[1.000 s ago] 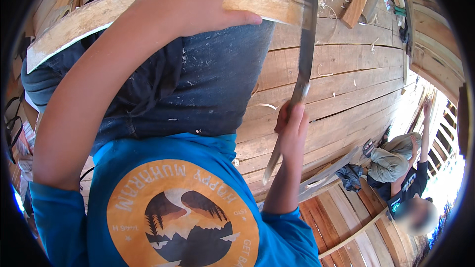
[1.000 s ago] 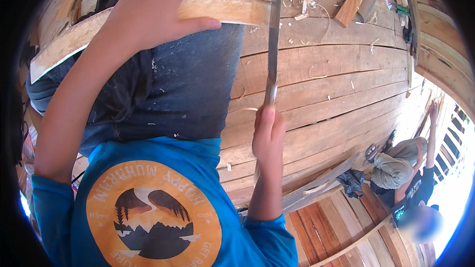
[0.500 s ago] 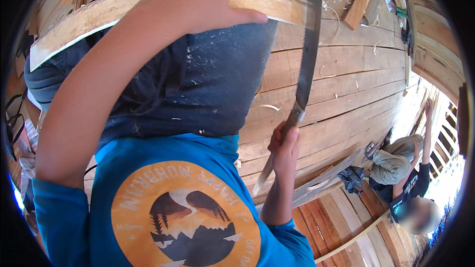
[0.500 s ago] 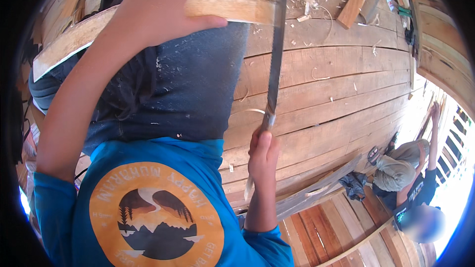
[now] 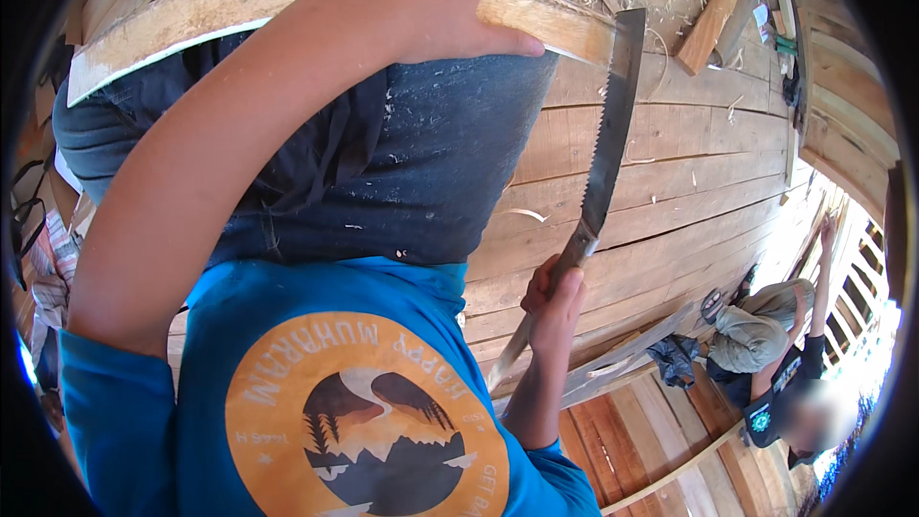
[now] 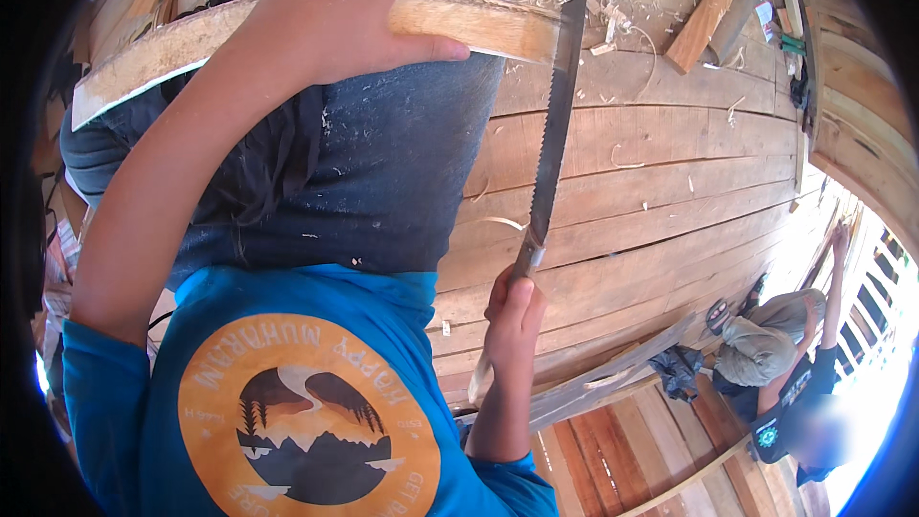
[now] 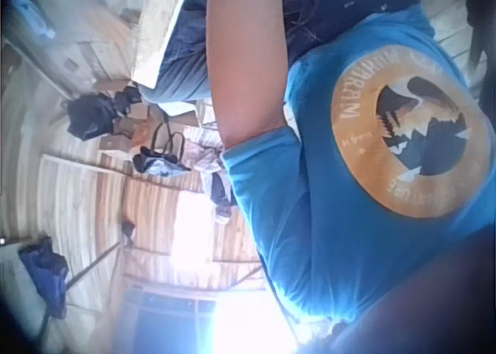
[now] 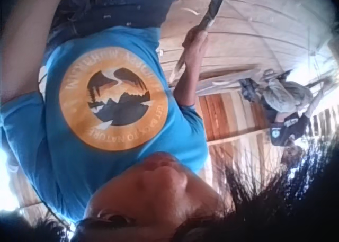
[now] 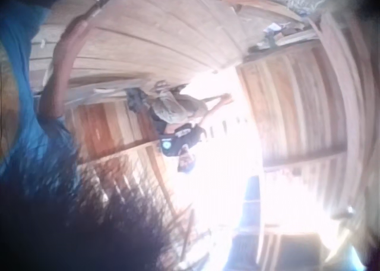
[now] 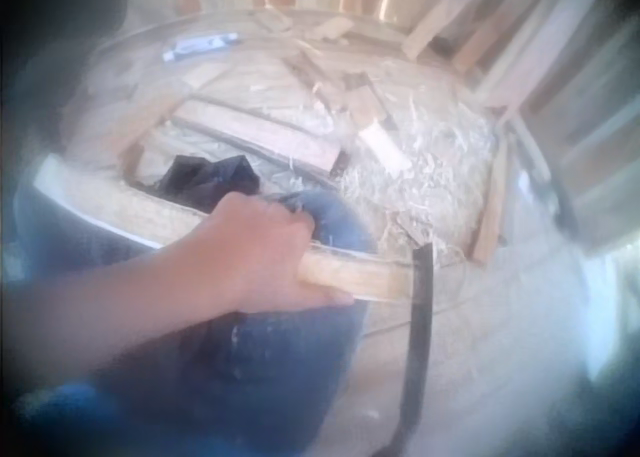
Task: The person saws through pieces of wood by hand while sitting on a wooden floor, handling a long piece and then a smaller strip.
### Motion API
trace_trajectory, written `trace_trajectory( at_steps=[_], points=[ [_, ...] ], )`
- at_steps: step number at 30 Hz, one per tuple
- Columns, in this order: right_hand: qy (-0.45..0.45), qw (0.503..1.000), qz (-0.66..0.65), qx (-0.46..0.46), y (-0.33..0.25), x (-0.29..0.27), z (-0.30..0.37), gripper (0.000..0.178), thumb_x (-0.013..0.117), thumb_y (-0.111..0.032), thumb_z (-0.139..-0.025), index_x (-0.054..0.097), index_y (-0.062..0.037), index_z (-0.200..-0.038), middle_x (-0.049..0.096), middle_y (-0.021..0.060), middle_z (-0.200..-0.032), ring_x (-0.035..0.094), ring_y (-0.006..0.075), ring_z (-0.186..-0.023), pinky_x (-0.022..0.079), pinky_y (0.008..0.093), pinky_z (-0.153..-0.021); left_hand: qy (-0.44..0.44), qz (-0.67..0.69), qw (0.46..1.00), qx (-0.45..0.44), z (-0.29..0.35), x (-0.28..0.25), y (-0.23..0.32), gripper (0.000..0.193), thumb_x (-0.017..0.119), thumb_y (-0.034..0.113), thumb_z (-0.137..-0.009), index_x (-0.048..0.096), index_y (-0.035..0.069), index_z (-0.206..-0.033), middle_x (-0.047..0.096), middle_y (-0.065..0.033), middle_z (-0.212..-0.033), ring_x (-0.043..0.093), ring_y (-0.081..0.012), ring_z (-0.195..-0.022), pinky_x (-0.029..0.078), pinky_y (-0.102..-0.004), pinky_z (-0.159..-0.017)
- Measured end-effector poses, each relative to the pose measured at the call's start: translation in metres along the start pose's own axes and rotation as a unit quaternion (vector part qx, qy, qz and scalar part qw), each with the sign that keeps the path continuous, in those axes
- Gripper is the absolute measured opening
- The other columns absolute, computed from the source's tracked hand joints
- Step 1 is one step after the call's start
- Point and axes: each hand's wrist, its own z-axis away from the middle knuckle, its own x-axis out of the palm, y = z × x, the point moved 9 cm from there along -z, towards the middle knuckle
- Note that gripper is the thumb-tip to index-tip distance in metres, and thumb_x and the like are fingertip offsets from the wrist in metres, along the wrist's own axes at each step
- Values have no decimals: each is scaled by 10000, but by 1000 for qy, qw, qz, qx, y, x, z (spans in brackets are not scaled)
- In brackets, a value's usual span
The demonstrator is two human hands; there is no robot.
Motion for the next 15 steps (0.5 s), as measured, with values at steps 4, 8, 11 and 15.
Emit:
trace_trajectory(
  at_steps=[4, 8, 11, 15],
  points=[
    [16, 999, 28, -14, -21, 8, -19, 559, 273, -584, -982, 405, -105, -726, 338, -31, -553, 302, 70, -448, 256, 228, -414, -72, 12, 997, -16, 5, -5, 7, 785, 522, 693, -791, 667, -69, -911, 684, -207, -846, 676, -317, -785, 532, -378, -665],
    [26, 1000, 6, -14, -68, 24, -78, 567, 284, -530, -1002, 405, -93, -664, 342, -31, -529, 340, 70, -459, 271, 250, -423, 22, 2, 999, 25, 2, -2, 3, 768, 533, 684, -784, 669, -63, -899, 682, -205, -825, 674, -321, -774, 530, -380, -667],
    [6, 999, 24, -24, -84, 27, -91, 567, 286, -534, -1003, 401, -95, -663, 339, -29, -530, 336, 73, -453, 269, 248, -415, 63, 1, 997, 47, 4, -9, 4, 768, 548, 693, -767, 666, -55, -894, 682, -199, -816, 674, -321, -771, 527, -388, -688],
    [22, 999, 23, 9, -61, 21, -53, 557, 289, -558, -996, 395, -94, -707, 318, -36, -551, 305, 57, -460, 245, 225, -414, 40, 44, 997, 48, 17, 0, 8, 779, 564, 704, -749, 649, -55, -900, 683, -195, -813, 674, -314, -777, 521, -396, -710]
  ],
)
